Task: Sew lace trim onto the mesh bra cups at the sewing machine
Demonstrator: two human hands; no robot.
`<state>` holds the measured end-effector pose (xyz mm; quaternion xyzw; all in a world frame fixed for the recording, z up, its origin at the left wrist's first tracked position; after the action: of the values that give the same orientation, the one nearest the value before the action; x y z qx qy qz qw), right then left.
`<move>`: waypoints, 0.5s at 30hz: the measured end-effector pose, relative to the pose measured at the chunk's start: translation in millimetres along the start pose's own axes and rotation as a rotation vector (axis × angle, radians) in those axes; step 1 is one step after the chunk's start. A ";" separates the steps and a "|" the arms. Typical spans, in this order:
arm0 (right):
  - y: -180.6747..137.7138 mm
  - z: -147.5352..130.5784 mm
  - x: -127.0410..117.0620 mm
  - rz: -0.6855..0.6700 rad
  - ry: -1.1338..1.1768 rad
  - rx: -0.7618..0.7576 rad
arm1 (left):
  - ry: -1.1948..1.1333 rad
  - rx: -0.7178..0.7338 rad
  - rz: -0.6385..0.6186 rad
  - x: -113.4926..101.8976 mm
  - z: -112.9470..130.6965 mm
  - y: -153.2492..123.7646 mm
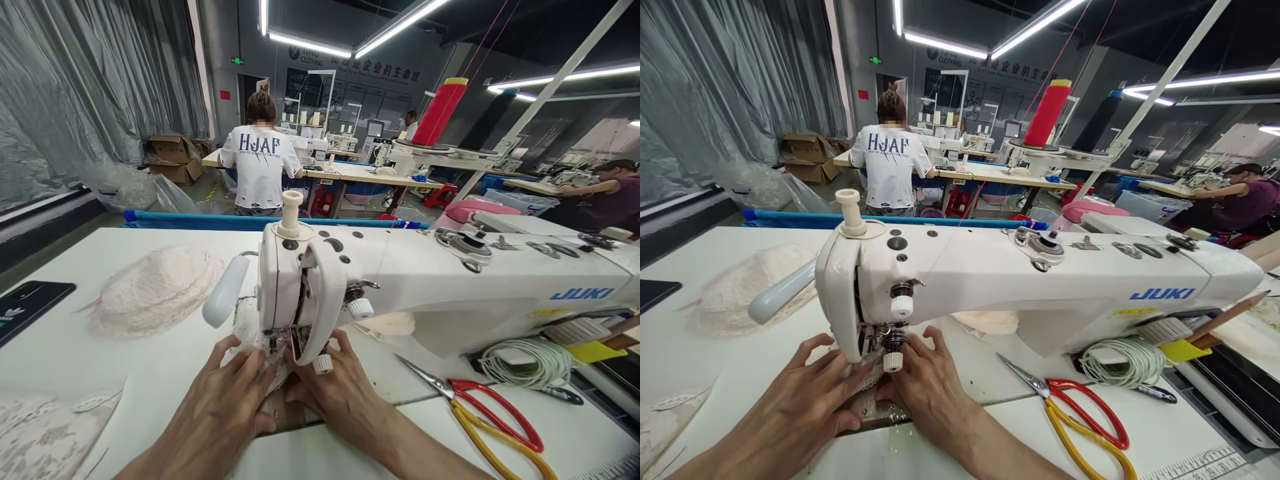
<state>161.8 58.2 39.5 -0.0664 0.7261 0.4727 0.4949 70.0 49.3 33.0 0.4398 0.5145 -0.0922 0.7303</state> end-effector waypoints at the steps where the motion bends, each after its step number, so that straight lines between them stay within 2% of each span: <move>1: 1.5 1.9 -0.3 0.011 -0.022 0.002 | 0.004 -0.005 0.003 0.8 -2.7 2.0; 4: 3.5 6.4 -0.3 0.022 -0.060 0.021 | 0.011 -0.010 0.028 1.4 -6.6 6.1; 9: 2.5 7.2 4.4 -0.050 -0.099 0.021 | 0.020 -0.043 0.087 0.1 -9.2 5.0; 15: -0.9 4.7 4.1 -0.073 -0.097 0.004 | 0.070 0.050 0.044 10.4 -8.0 0.6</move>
<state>163.3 62.8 35.4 -0.0690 0.6992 0.4556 0.5466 69.7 58.9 24.1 0.4718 0.5276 -0.0736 0.7026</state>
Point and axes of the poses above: each hand's wrist, its own y-axis towards the middle knuckle, its own x-axis out of the palm, z = x × y, the point moved 9 cm from there along y, towards the middle knuckle, and after that the axes turned 7 degrees about z, right-handed, at the moved point
